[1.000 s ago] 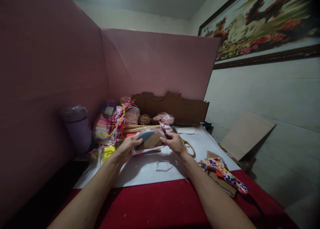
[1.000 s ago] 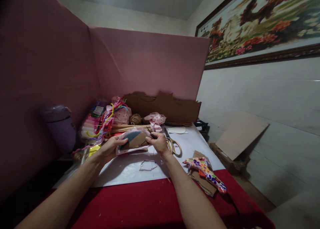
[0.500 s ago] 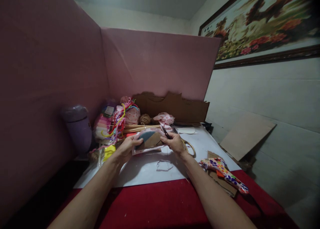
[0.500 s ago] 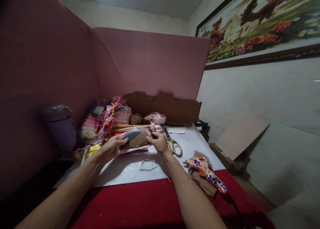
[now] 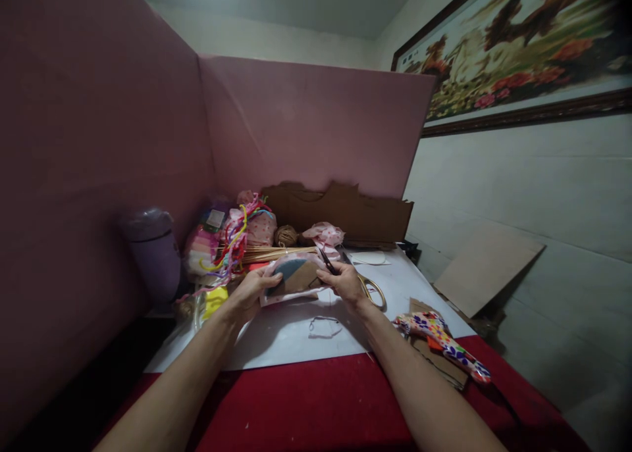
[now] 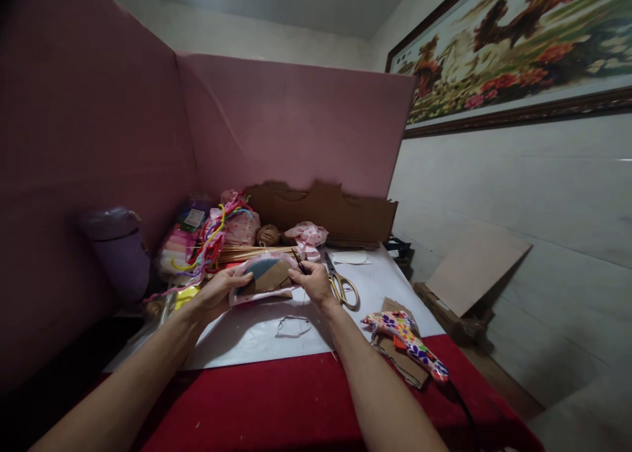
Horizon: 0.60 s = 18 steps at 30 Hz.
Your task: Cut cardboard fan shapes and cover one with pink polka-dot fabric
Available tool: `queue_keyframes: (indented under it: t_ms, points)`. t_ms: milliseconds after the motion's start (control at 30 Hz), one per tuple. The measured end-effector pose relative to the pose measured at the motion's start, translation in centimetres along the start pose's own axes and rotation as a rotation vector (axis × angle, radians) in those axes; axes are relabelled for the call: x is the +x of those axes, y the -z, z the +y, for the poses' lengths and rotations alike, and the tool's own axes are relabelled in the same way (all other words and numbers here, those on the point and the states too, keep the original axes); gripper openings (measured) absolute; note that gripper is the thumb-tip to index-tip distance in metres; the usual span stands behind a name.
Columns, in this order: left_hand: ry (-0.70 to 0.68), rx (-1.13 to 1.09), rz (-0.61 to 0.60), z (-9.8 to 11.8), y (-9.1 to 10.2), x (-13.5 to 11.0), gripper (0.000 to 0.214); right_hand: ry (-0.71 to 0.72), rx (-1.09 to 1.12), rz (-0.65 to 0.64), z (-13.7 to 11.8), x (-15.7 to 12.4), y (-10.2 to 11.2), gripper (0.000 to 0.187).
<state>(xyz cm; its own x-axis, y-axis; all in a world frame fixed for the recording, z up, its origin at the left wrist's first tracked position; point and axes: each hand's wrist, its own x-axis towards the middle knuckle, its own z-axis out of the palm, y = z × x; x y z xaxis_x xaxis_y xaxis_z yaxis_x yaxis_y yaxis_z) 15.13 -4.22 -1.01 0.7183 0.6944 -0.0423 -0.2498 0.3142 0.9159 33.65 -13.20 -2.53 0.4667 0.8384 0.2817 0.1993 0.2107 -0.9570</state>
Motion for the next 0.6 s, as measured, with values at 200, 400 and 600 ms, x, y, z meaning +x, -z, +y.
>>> queue_keyframes:
  t_ms: [200, 400, 600]
  points:
    - [-0.021, 0.009, -0.016, -0.22, 0.35, 0.18, 0.041, 0.001, 0.006, 0.008, 0.31, 0.10, -0.07, 0.035]
    - [-0.015, 0.010, 0.005, -0.07, 0.07, 0.03, 0.039, -0.005, -0.004, 0.003, 0.24, -0.02, -0.01, 0.036]
    - [0.000, 0.016, 0.018, 0.12, -0.15, -0.11, 0.030, 0.007, -0.013, 0.008, 0.23, -0.06, 0.05, 0.034]
